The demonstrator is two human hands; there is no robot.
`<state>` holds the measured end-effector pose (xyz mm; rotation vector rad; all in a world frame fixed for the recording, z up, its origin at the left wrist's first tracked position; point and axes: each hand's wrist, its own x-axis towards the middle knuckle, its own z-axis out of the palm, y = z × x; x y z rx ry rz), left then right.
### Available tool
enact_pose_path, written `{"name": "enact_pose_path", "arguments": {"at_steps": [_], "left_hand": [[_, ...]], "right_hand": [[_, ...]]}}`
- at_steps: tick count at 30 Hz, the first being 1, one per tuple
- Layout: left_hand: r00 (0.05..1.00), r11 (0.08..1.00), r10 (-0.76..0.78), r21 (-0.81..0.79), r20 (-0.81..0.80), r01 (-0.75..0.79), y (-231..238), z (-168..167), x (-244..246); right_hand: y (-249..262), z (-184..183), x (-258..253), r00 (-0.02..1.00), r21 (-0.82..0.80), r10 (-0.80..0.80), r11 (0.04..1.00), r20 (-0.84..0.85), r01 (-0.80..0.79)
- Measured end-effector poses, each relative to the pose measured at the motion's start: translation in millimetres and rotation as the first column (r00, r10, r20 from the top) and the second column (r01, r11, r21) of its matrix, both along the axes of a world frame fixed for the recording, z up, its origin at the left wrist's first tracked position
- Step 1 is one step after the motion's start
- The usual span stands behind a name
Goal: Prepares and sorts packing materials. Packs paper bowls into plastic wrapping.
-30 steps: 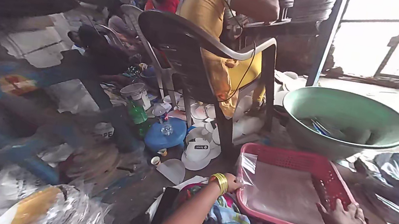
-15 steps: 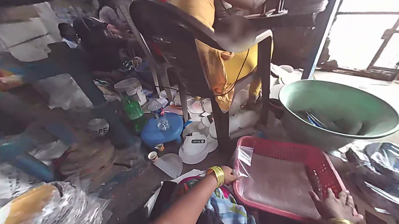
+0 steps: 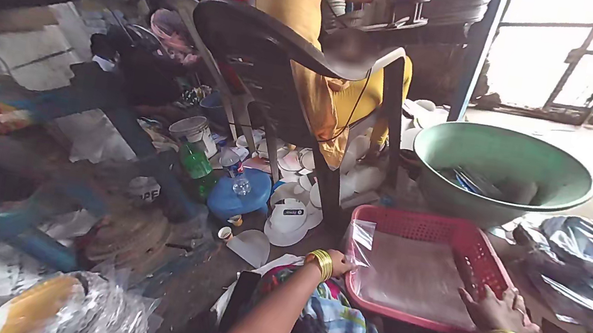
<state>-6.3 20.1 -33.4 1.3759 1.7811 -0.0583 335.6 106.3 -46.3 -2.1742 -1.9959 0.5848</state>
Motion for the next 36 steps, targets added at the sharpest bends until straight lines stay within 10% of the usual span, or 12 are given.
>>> {"name": "enact_pose_path", "arguments": {"at_steps": [36], "left_hand": [[1.000, 1.000, 0.017, -0.001, 0.003, -0.017, -1.0, -0.4, 0.5]], "right_hand": [[0.0, 1.4, -0.6, 1.000, -0.022, -0.012, 1.000, -0.028, 0.012]]}}
